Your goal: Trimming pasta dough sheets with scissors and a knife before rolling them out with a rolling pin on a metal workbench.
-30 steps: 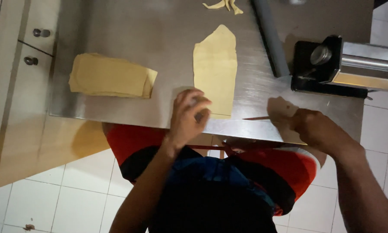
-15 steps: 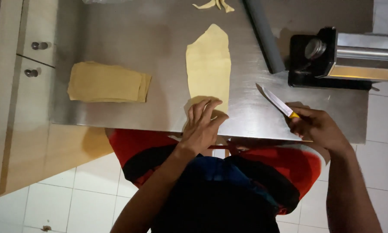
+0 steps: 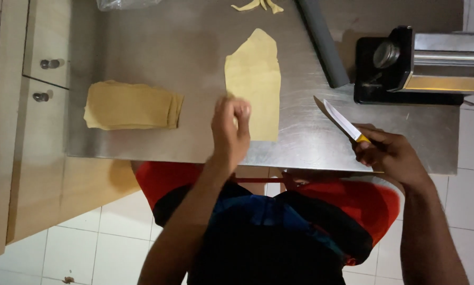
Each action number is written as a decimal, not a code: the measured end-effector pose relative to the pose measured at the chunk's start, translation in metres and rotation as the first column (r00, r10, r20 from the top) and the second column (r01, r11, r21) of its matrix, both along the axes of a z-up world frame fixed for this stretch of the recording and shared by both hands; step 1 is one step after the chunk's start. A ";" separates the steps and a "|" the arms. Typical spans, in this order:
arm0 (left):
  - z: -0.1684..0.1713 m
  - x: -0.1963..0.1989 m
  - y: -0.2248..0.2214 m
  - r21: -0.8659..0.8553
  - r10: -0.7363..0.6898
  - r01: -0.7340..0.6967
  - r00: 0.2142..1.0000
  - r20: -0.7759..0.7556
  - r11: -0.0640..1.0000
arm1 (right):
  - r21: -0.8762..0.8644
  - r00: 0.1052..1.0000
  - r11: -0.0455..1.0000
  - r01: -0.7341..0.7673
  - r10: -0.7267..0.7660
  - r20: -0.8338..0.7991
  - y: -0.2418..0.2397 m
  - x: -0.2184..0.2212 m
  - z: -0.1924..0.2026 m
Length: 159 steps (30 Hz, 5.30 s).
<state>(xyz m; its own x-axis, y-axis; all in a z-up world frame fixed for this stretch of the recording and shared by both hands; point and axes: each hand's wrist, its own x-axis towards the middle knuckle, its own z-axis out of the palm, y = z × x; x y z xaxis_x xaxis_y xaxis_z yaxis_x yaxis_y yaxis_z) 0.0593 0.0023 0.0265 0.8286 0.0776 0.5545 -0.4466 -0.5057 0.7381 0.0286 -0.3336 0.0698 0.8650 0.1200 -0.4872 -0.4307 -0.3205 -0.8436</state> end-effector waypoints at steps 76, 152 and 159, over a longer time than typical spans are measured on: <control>0.013 0.079 0.046 -0.236 -0.460 0.397 0.800 -0.384 0.887 | 0.387 0.901 0.898 0.209 -0.331 0.281 0.113 0.017 -0.047; -0.076 0.074 0.018 -0.677 -0.659 0.358 0.710 -0.251 0.643 | 0.147 0.937 0.936 -0.320 0.289 0.195 0.114 0.157 -0.017; -0.061 0.067 0.004 -0.431 -0.263 0.106 0.910 -0.322 0.896 | -0.083 0.895 0.982 -0.167 0.186 0.404 0.105 0.169 -0.064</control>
